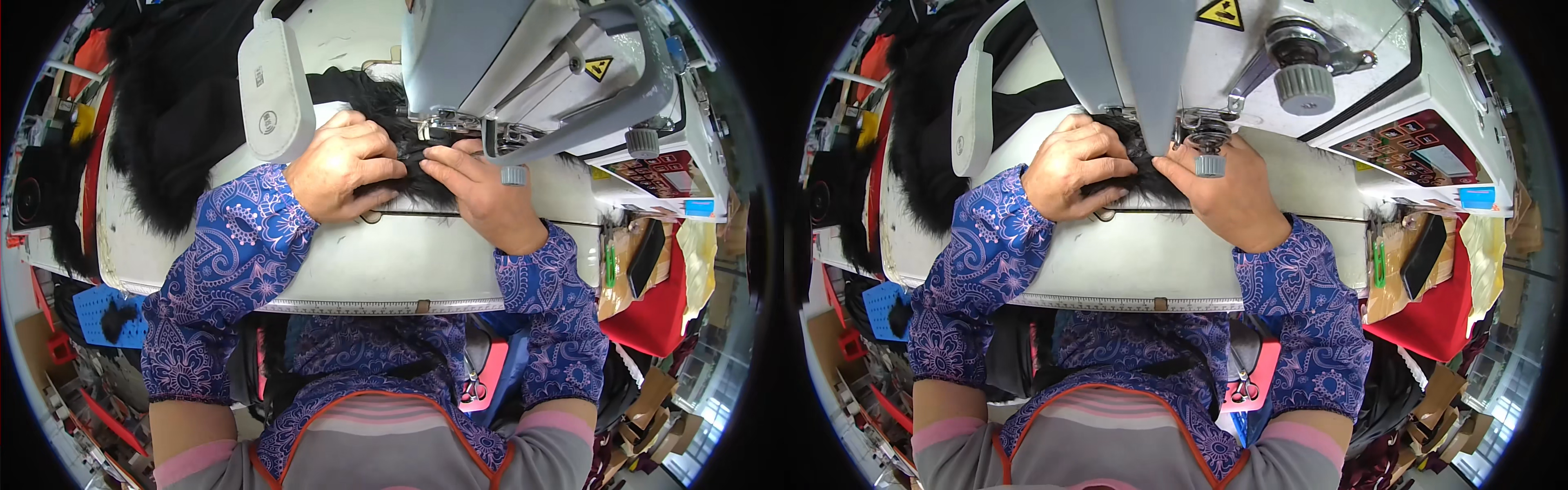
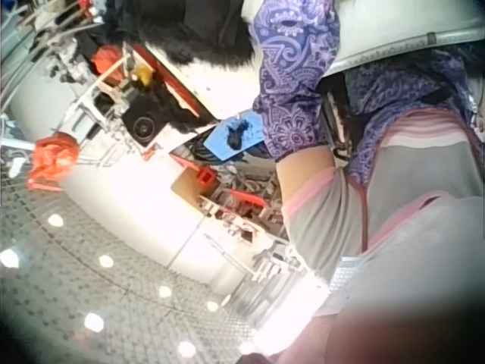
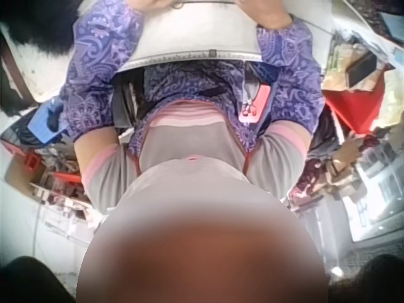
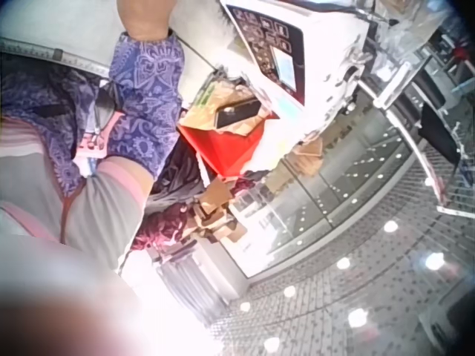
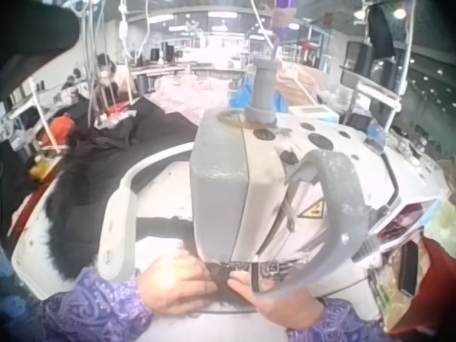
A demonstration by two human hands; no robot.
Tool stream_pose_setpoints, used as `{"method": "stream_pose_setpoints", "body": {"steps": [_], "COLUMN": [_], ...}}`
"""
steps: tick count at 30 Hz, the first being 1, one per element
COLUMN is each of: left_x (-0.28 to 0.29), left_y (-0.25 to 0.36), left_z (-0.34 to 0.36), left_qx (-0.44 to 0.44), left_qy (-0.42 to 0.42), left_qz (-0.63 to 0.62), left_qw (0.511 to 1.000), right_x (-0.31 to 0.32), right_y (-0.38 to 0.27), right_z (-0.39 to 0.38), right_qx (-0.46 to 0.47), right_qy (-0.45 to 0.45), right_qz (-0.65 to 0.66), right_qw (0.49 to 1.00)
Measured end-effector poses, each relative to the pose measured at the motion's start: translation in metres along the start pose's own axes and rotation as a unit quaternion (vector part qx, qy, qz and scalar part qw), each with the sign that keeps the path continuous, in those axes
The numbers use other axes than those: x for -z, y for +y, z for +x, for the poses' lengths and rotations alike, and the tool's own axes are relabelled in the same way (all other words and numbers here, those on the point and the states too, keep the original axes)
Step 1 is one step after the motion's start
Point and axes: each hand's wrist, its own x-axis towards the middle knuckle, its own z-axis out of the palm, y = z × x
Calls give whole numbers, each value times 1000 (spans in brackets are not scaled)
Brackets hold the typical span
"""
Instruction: Sewing black fur material using an industrial sewing machine to create pompoms or apparel accessories.
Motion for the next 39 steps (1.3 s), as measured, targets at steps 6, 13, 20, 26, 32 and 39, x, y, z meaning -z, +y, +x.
{"method": "stream_pose_setpoints", "body": {"steps": [6, 13, 20, 26, 32, 39], "left_x": [3, 0, 0, -2, -2, -7], "left_y": [2, 1, -9, -8, -4, -8], "left_z": [-4, -8, -1, 1, 1, -1], "left_qx": [-12, -25, 26, 45, 48, 17], "left_qy": [-2, -50, -78, -82, -60, -43], "left_qz": [58, 40, 83, 117, 104, 70], "left_qw": [998, 998, 993, 989, 992, 996], "right_x": [4, 6, 8, 8, 4, 5], "right_y": [-4, -2, 6, 8, 8, 6], "right_z": [3, 0, 1, 3, 5, 7], "right_qx": [-6, -17, -59, -54, -37, -42], "right_qy": [-7, -15, -40, -48, -24, -15], "right_qz": [9, -4, -46, -33, -2, 8], "right_qw": [1000, 1000, 996, 997, 999, 999]}}
